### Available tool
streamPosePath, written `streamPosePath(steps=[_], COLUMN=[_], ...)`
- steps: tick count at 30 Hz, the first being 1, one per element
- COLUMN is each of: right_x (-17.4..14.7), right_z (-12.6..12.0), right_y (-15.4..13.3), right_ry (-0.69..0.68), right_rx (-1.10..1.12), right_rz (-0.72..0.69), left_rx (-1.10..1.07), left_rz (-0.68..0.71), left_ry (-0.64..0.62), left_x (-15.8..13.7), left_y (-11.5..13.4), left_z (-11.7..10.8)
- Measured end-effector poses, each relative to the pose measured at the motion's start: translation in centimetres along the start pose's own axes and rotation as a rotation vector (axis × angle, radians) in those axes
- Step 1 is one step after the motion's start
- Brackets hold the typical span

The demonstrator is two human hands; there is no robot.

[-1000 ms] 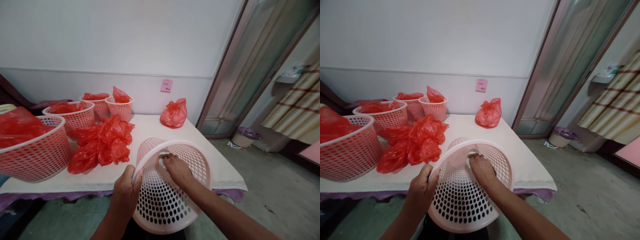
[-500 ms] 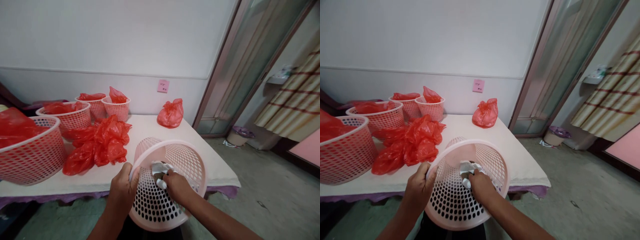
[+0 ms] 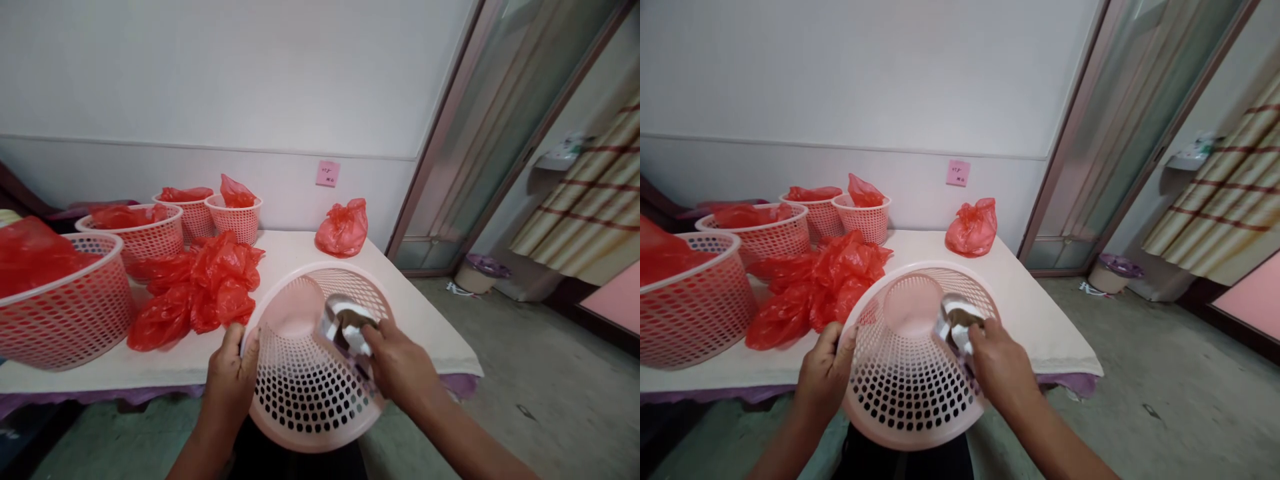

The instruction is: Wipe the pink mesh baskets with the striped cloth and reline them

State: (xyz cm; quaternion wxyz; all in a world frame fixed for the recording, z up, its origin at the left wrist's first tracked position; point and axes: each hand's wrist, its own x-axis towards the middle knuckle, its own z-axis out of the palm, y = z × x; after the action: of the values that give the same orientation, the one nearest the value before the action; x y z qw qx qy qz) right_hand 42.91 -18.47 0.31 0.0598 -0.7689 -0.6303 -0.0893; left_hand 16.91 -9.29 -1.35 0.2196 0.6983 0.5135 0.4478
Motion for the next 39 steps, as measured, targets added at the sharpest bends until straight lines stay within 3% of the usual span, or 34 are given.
streamPosePath(steps=[3, 6, 8, 14, 18, 24, 28, 34, 39], right_x=[-0.2, 0.1, 0.8, 3.2, 3.8, 4.3, 6.6, 9.7, 10.1], right_z=[1.2, 1.5, 0.8, -3.4, -3.4, 2.5, 4.5, 4.4, 6.3], right_y=[-1.1, -2.2, -2.7, -2.9, -3.3, -4.4, -4.0, -6.6, -10.9], right_ry=[-0.158, -0.121, -0.08, 0.077, 0.126, 0.023, 0.133, 0.261, 0.162], right_rx=[0.314, 0.706, 0.942, 1.742, 2.024, 2.014, 1.921, 1.738, 1.4], right_rz=[-0.045, -0.07, 0.019, 0.474, 0.593, 0.737, 0.717, 0.444, 0.123], left_rx=[-0.031, -0.069, -0.08, -0.08, -0.086, -0.059, -0.041, -0.065, -0.05], left_rz=[-0.01, -0.021, -0.039, -0.06, -0.04, -0.016, 0.047, 0.026, 0.122], left_ry=[0.003, 0.035, 0.018, -0.066, -0.068, -0.055, -0.054, -0.005, -0.051], left_x=[-0.3, -0.3, -0.3, -1.7, -2.4, -2.5, -2.9, -2.9, -3.3], left_y=[0.8, 1.1, 1.0, 0.6, 1.0, 0.6, 0.2, 0.4, -0.1], left_z=[0.3, 0.4, 0.3, 0.3, 0.3, 0.3, 0.5, 0.8, 0.9])
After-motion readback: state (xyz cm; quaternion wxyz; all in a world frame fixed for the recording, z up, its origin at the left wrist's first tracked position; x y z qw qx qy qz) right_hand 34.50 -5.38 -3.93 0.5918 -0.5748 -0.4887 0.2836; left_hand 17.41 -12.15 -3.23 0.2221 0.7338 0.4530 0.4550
